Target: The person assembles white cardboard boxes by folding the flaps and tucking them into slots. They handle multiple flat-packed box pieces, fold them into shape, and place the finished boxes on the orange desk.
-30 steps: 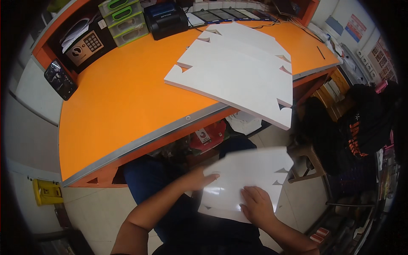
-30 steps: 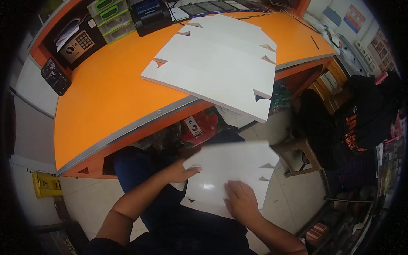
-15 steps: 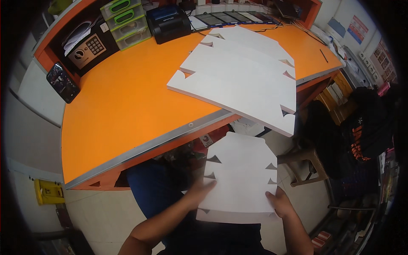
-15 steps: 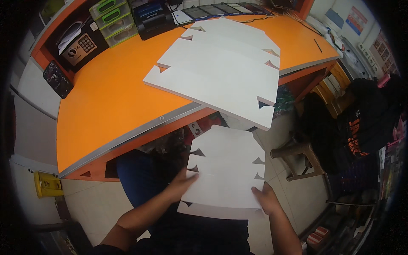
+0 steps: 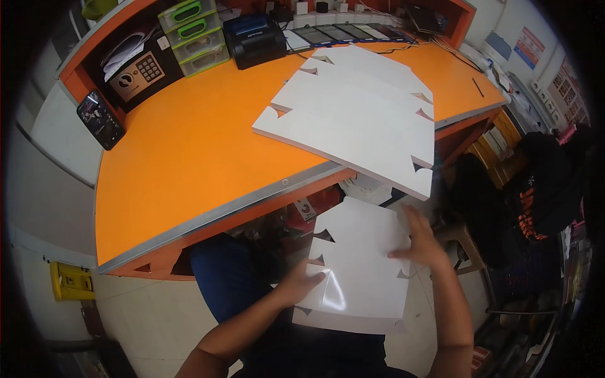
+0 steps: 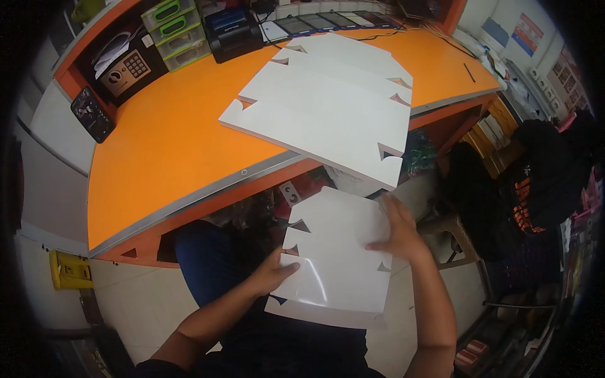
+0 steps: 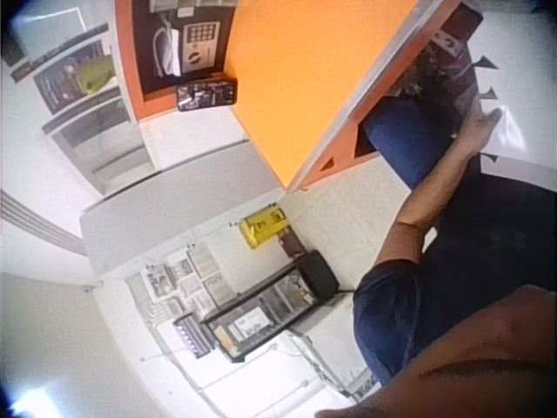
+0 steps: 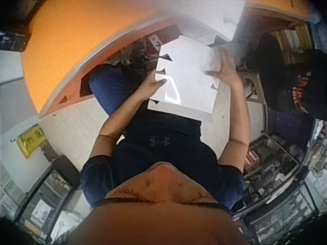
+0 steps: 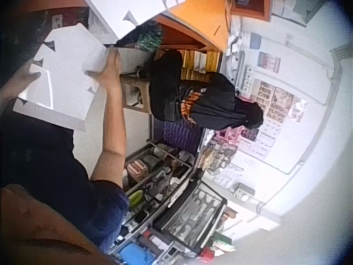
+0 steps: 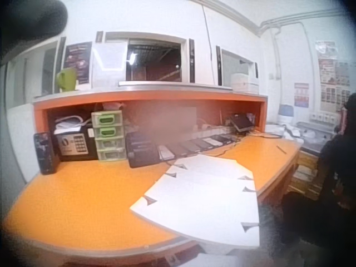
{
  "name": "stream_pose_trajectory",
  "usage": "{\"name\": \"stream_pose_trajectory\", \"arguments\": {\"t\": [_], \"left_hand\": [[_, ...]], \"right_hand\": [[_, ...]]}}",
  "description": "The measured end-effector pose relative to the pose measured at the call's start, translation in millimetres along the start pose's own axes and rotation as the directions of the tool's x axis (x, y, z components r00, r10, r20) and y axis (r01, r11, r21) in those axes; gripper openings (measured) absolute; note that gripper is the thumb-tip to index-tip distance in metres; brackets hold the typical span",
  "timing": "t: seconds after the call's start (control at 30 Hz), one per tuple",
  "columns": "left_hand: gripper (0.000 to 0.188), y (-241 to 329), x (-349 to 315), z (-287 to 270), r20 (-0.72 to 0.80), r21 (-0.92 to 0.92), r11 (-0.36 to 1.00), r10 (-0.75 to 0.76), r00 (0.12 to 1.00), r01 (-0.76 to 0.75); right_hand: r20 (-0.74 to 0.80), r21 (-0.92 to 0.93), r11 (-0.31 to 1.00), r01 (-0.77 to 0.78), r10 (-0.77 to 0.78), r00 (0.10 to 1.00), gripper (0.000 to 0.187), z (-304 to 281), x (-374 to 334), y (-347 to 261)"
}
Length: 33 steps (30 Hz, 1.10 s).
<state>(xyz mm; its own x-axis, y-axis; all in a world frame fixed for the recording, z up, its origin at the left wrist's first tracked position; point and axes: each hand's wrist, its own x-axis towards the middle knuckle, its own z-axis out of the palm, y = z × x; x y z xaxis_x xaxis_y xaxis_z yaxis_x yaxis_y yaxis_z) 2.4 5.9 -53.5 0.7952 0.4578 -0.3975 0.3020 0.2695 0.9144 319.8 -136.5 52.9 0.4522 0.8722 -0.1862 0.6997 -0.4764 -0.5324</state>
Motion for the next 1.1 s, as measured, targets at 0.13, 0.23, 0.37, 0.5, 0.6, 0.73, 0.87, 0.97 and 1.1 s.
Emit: {"name": "stream_pose_trajectory", "arguments": {"t": [0.13, 0.23, 0.37, 0.5, 0.6, 0.73, 0.87, 0.97, 1.1], "left_hand": [[0.029, 11.6, -1.8, 3.8, 0.035, 0.133, 0.988, 0.069, 0.997, -0.073], [0.028, 21.7, -8.1, 6.7, 0.014, 0.178, 0.98, 0.091, 0.996, -0.092], [0.028, -9.8, -13.2, 2.4, -0.058, 0.114, 0.993, -0.006, 0.998, 0.013], [0.029, -24.5, -6.5, 5.6, -0.079, 0.085, 0.996, 0.04, 0.996, -0.033], [0.028, -11.1, -3.8, 6.9, -0.06, 0.059, 0.998, 0.034, 0.998, -0.03], [0.029, -6.7, -0.2, 8.1, -0.022, -0.039, 0.999, 0.011, 1.0, -0.012], [0.033, -9.8, 3.1, 5.2, -0.018, -0.014, 0.999, 0.03, 0.999, -0.03], [0.037, -6.2, -0.7, 2.5, 0.001, -0.028, 1.0, 0.012, 1.0, -0.012], [0.034, -3.2, -0.7, 3.4, 0.014, -0.135, 0.991, 0.027, 1.0, -0.025]], "right_hand": [[0.285, 0.078, 0.996, -0.04, 0.016, 0.958, 0.115, -17.0, 68.7, -26.9], [0.338, -0.191, 0.981, 0.035, 0.032, 0.941, 0.096, -10.0, 87.2, -27.9], [0.254, -0.316, 0.925, 0.212, -0.133, 0.958, 0.046, -25.1, 34.0, -89.0], [0.316, -0.199, 0.938, 0.285, -0.213, 0.924, 0.027, -56.6, -13.1, -120.8], [0.484, -0.109, 0.961, 0.254, -0.172, 0.858, 0.022, -70.3, -30.7, -128.3], [0.496, 0.188, 0.979, 0.076, -0.161, 0.853, 0.04, -73.4, -50.1, -135.5], [0.562, 0.112, 0.944, 0.311, -0.318, 0.763, 0.054, -55.0, -39.7, -103.8], [0.564, 0.178, 0.929, 0.324, -0.366, 0.741, 0.054, -46.7, -41.5, -101.9], [0.672, 0.071, 0.975, 0.208, -0.201, 0.713, 0.051, -48.1, -46.5, -117.8]]}}
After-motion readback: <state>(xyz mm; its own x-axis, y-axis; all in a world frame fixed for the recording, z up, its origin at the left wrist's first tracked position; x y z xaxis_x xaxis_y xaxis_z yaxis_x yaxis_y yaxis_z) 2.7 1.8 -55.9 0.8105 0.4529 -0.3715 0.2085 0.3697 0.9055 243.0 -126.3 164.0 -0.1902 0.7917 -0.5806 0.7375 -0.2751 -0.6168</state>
